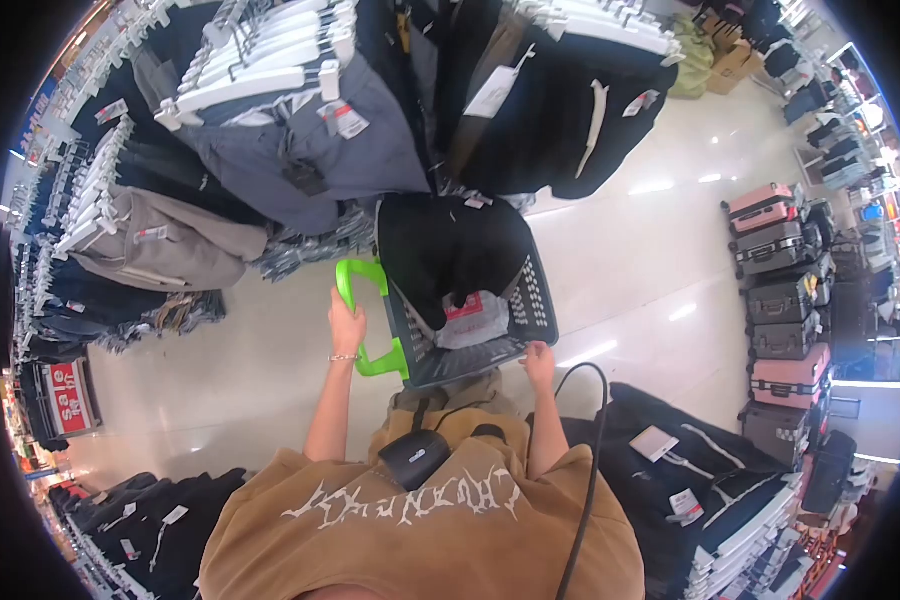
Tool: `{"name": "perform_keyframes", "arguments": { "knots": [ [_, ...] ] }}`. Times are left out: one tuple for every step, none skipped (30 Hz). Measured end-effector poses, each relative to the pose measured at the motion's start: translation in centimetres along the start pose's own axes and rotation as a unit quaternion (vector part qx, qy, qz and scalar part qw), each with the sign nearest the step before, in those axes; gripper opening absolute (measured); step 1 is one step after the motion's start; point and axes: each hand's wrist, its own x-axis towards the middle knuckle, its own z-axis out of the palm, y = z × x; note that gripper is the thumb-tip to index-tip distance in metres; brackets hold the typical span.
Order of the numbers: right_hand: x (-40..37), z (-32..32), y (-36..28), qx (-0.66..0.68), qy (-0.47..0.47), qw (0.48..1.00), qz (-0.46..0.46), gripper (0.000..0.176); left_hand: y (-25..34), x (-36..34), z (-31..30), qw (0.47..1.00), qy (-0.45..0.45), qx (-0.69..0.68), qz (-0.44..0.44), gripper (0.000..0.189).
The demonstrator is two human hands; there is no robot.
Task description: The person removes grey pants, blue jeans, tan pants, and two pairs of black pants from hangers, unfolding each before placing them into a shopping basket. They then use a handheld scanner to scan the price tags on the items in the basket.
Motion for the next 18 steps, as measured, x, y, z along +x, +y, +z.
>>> {"name": "perform_keyframes", "arguments": {
  "knots": [
    [0.9, -1.0, -1.2, 0.022, 0.014, 0.998, -0.053, 0.026, 1.0, -0.2, 0.9, 1.0, -0.015, 0.008, -0.022, 0.051],
    [2.0, -2.1, -2.6, 0.045, 0.028, 0.993, -0.105, 0.021, 1.7, -0.4, 1.8, 1.0, -0.011, -0.001, -0.018, 0.051],
    [3.3, -3.2, -4.6, 0.044, 0.032, 0.992, -0.116, 0.021, 2.5, -0.6, 2.6, 1.0, -0.011, -0.006, -0.015, 0.053],
    [4.2, -4.3, -7.2, 0.065, 0.05, 0.982, -0.171, 0.02, 3.1, -0.7, 3.5, 1.0, -0.01, -0.012, -0.014, 0.055],
    [5.0, -4.9, -10.0, 0.083, 0.066, 0.969, -0.223, 0.02, 2.9, -0.5, 4.1, 1.0, -0.005, -0.019, -0.014, 0.055],
    [3.7, -6.7, -15.6, 0.048, 0.069, 0.971, -0.224, 0.019, 3.1, -0.6, 5.2, 1.0, -0.012, -0.011, -0.01, 0.056],
    [7.1, -7.8, -16.6, 0.04, 0.097, 0.94, -0.324, 0.019, 3.6, -0.6, 6.2, 1.0, -0.018, -0.002, -0.008, 0.058],
    [9.5, -9.1, -19.3, 0.024, 0.128, 0.917, -0.376, 0.018, 4.5, -0.8, 7.0, 1.0, -0.009, -0.007, -0.01, 0.058],
    [9.6, -10.3, -23.9, 0.008, 0.139, 0.9, -0.413, 0.017, 5.4, -1.1, 7.5, 1.0, -0.002, 0.0, -0.005, 0.057],
    [8.3, -11.5, -29.4, -0.006, 0.147, 0.882, -0.448, 0.016, 6.3, -1.6, 8.1, 1.0, 0.005, 0.01, -0.001, 0.057],
    [8.3, -12.3, -33.8, 0.023, 0.143, 0.846, -0.513, 0.013, 7.1, -1.9, 8.8, 1.0, 0.017, 0.011, -0.006, 0.057],
    [7.9, -12.7, -38.0, 0.037, 0.122, 0.835, -0.535, 0.011, 7.6, -2.2, 9.3, 1.0, 0.015, 0.016, -0.023, 0.058],
    [8.7, -13.4, -41.1, 0.029, 0.12, 0.809, -0.575, 0.011, 8.5, -2.2, 10.0, 0.999, 0.014, 0.018, -0.038, 0.058],
    [9.0, -14.1, -44.3, 0.019, 0.135, 0.765, -0.63, 0.012, 9.2, -2.2, 10.7, 0.999, 0.021, 0.019, -0.04, 0.058],
    [9.3, -14.4, -47.2, 0.007, 0.144, 0.731, -0.667, 0.012, 9.6, -2.2, 11.3, 0.999, 0.021, 0.022, -0.03, 0.058],
    [8.7, -14.7, -49.9, 0.003, 0.11, 0.732, -0.673, 0.013, 9.9, -2.5, 11.8, 0.999, 0.021, 0.026, -0.025, 0.058],
    [9.5, -14.7, -52.1, -0.028, 0.102, 0.693, -0.714, 0.016, 10.1, -2.9, 12.2, 0.999, 0.028, 0.028, -0.034, 0.058],
    [9.8, -14.6, -54.0, -0.057, 0.088, 0.68, -0.726, 0.018, 10.3, -2.9, 12.6, 0.998, 0.021, 0.034, -0.039, 0.058]
  ]
}}
